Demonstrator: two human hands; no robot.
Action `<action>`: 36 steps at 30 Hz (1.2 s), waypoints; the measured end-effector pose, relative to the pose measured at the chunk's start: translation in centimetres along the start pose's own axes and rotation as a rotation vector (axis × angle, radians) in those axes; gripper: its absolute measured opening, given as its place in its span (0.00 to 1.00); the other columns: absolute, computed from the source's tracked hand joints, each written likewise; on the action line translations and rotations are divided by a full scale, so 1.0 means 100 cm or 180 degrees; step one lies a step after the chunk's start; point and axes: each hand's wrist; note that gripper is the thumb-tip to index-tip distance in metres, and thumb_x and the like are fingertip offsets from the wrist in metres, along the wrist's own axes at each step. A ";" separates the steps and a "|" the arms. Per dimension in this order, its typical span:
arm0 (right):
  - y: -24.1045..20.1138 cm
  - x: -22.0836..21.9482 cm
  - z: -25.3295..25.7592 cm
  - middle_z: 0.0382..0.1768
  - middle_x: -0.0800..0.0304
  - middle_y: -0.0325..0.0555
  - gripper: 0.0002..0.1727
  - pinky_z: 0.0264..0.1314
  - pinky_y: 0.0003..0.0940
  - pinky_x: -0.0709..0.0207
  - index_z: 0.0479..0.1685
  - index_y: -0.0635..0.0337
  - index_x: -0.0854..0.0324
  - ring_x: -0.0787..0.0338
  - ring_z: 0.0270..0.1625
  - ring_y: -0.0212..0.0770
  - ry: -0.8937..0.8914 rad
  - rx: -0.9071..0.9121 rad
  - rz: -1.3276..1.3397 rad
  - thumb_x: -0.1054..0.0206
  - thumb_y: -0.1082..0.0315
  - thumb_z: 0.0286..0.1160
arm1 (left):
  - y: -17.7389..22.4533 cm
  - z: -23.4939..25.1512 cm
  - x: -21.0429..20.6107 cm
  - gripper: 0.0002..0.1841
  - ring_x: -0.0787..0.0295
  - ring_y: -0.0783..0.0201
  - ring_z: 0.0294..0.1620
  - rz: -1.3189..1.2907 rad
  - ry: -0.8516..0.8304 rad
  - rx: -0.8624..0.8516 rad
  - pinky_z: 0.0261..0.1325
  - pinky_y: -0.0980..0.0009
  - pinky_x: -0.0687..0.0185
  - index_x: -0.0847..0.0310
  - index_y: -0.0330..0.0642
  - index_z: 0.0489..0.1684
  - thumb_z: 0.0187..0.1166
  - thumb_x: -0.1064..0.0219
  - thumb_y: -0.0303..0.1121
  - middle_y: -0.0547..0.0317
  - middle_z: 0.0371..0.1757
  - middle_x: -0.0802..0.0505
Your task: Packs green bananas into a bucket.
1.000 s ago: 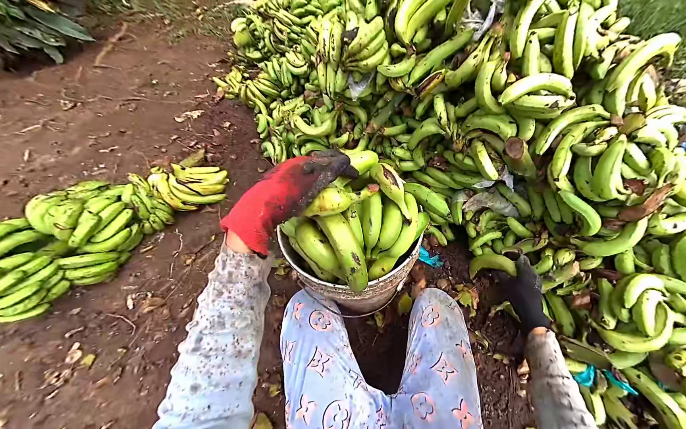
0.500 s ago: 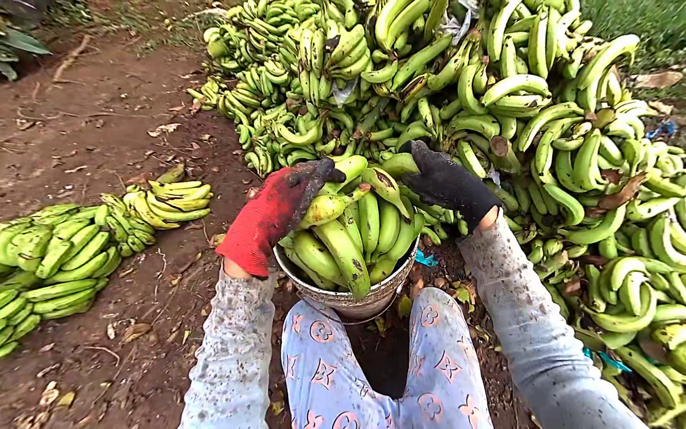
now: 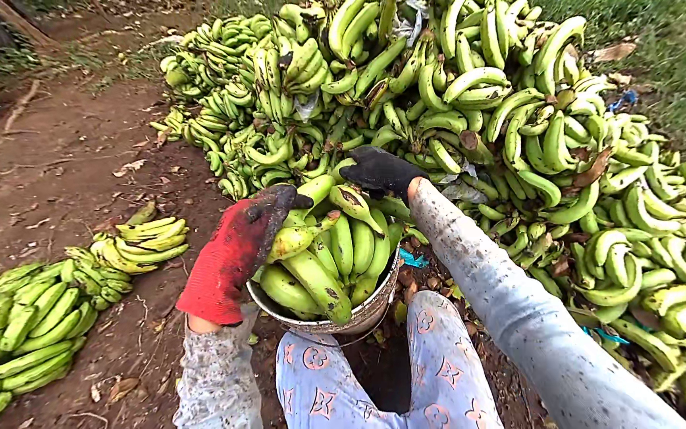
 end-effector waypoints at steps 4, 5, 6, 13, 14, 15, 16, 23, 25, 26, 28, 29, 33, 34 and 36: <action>0.007 -0.001 -0.033 0.44 0.11 0.58 0.32 0.47 0.61 0.18 0.52 0.62 0.16 0.09 0.48 0.56 -0.0333 -0.0177 -0.0491 0.54 0.41 0.92 | 0.003 0.010 -0.003 0.22 0.12 0.67 0.63 0.0051 0.0086 -0.0067 0.67 0.53 0.18 0.11 0.58 0.64 0.92 0.53 0.48 0.66 0.64 0.08; 0.011 -0.007 -0.039 0.52 0.10 0.62 0.32 0.57 0.67 0.22 0.53 0.65 0.15 0.11 0.59 0.61 -0.0340 -0.0227 -0.0701 0.56 0.45 0.94 | 0.002 0.010 -0.005 0.22 0.12 0.68 0.62 0.0032 0.0127 -0.0089 0.67 0.54 0.18 0.11 0.57 0.63 0.92 0.53 0.49 0.66 0.63 0.07; 0.012 -0.015 -0.042 0.56 0.11 0.63 0.30 0.60 0.69 0.24 0.53 0.65 0.15 0.13 0.65 0.63 -0.0316 -0.0287 -0.0875 0.57 0.48 0.95 | 0.000 0.011 -0.006 0.23 0.11 0.68 0.61 0.0018 0.0146 -0.0115 0.66 0.55 0.18 0.10 0.57 0.62 0.93 0.53 0.50 0.66 0.61 0.07; 0.019 -0.026 -0.024 0.70 0.15 0.56 0.38 0.67 0.64 0.22 0.82 0.52 0.26 0.16 0.71 0.58 0.0691 -0.0046 -0.0699 0.31 0.42 0.75 | -0.050 0.035 0.000 0.26 0.15 0.59 0.70 0.0216 -0.0439 -0.0427 0.73 0.53 0.20 0.20 0.54 0.74 0.90 0.60 0.48 0.58 0.72 0.13; 0.027 -0.030 -0.009 0.74 0.18 0.56 0.41 0.71 0.64 0.25 0.87 0.53 0.31 0.18 0.75 0.57 0.0680 0.0113 -0.0514 0.32 0.41 0.75 | -0.059 0.037 -0.002 0.25 0.14 0.61 0.68 0.0285 -0.0419 -0.0465 0.71 0.55 0.18 0.20 0.56 0.74 0.91 0.60 0.49 0.59 0.71 0.12; 0.032 -0.036 0.006 0.75 0.18 0.57 0.40 0.75 0.63 0.26 0.86 0.56 0.31 0.18 0.76 0.56 0.0586 0.0289 -0.0261 0.32 0.44 0.77 | -0.061 0.037 -0.002 0.25 0.12 0.61 0.65 0.0287 -0.0403 -0.0400 0.68 0.56 0.16 0.20 0.57 0.73 0.91 0.59 0.49 0.60 0.68 0.11; 0.034 -0.040 0.017 0.72 0.16 0.60 0.35 0.76 0.60 0.27 0.81 0.62 0.27 0.17 0.75 0.56 0.0504 0.0485 -0.0015 0.31 0.51 0.79 | -0.048 0.035 -0.002 0.25 0.11 0.60 0.62 0.0262 -0.0382 -0.0287 0.66 0.54 0.16 0.19 0.54 0.72 0.91 0.59 0.48 0.57 0.66 0.10; -0.018 0.001 -0.015 0.62 0.13 0.55 0.22 0.61 0.63 0.20 0.61 0.58 0.16 0.14 0.67 0.56 0.0428 0.0378 -0.0922 0.25 0.64 0.66 | -0.025 0.026 0.002 0.29 0.17 0.61 0.72 0.0195 -0.0344 -0.0290 0.76 0.54 0.23 0.18 0.53 0.71 0.92 0.65 0.50 0.58 0.73 0.13; -0.023 -0.001 -0.016 0.59 0.12 0.56 0.18 0.59 0.63 0.20 0.58 0.60 0.17 0.13 0.65 0.57 0.0336 0.0317 -0.0849 0.28 0.64 0.70 | -0.022 0.026 0.002 0.28 0.16 0.62 0.71 0.0158 -0.0294 -0.0224 0.75 0.54 0.22 0.16 0.54 0.70 0.92 0.63 0.50 0.60 0.72 0.13; -0.017 -0.007 -0.007 0.58 0.12 0.57 0.17 0.59 0.63 0.21 0.57 0.60 0.16 0.13 0.64 0.57 0.0282 0.0360 -0.0732 0.29 0.64 0.71 | -0.017 0.026 0.000 0.28 0.15 0.61 0.70 0.0115 -0.0259 -0.0127 0.74 0.53 0.22 0.16 0.52 0.69 0.92 0.62 0.49 0.58 0.71 0.12; 0.009 -0.028 0.018 0.57 0.09 0.53 0.15 0.65 0.59 0.22 0.57 0.56 0.11 0.13 0.65 0.53 0.0208 0.0650 -0.0356 0.32 0.64 0.74 | -0.010 0.025 0.000 0.28 0.16 0.59 0.70 0.0148 -0.0287 -0.0020 0.74 0.51 0.24 0.17 0.49 0.70 0.93 0.63 0.48 0.55 0.71 0.13; 0.017 -0.033 0.026 0.56 0.09 0.52 0.14 0.67 0.57 0.23 0.55 0.54 0.10 0.14 0.66 0.52 0.0218 0.0813 -0.0340 0.33 0.63 0.75 | -0.013 0.028 0.000 0.28 0.16 0.60 0.70 0.0156 -0.0264 -0.0043 0.74 0.51 0.23 0.17 0.51 0.69 0.93 0.63 0.49 0.57 0.71 0.13; 0.019 -0.026 0.027 0.76 0.20 0.59 0.30 0.83 0.56 0.33 0.84 0.61 0.30 0.23 0.81 0.55 -0.0125 0.0864 -0.0087 0.40 0.56 0.87 | -0.037 0.029 -0.001 0.23 0.14 0.62 0.67 -0.0095 -0.0273 -0.0093 0.72 0.54 0.21 0.17 0.56 0.69 0.91 0.56 0.47 0.61 0.69 0.11; 0.020 -0.027 0.023 0.83 0.27 0.61 0.35 0.87 0.56 0.37 0.91 0.62 0.40 0.28 0.86 0.55 -0.0065 0.0816 0.0307 0.44 0.51 0.91 | -0.076 0.035 0.001 0.22 0.13 0.64 0.65 -0.0104 -0.0339 -0.0514 0.68 0.59 0.17 0.18 0.56 0.71 0.89 0.54 0.46 0.62 0.68 0.11; 0.023 -0.046 0.025 0.90 0.38 0.58 0.39 0.92 0.61 0.48 0.95 0.58 0.49 0.39 0.92 0.57 0.0409 0.0694 0.0673 0.50 0.44 0.92 | -0.172 0.066 0.009 0.21 0.09 0.65 0.57 0.0147 -0.0666 -0.2165 0.54 0.78 0.15 0.21 0.34 0.69 0.90 0.53 0.36 0.46 0.61 0.10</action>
Point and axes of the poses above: each hand's wrist, its own z-axis towards the middle knuckle, its own x-axis out of the back of the hand, y = z × x
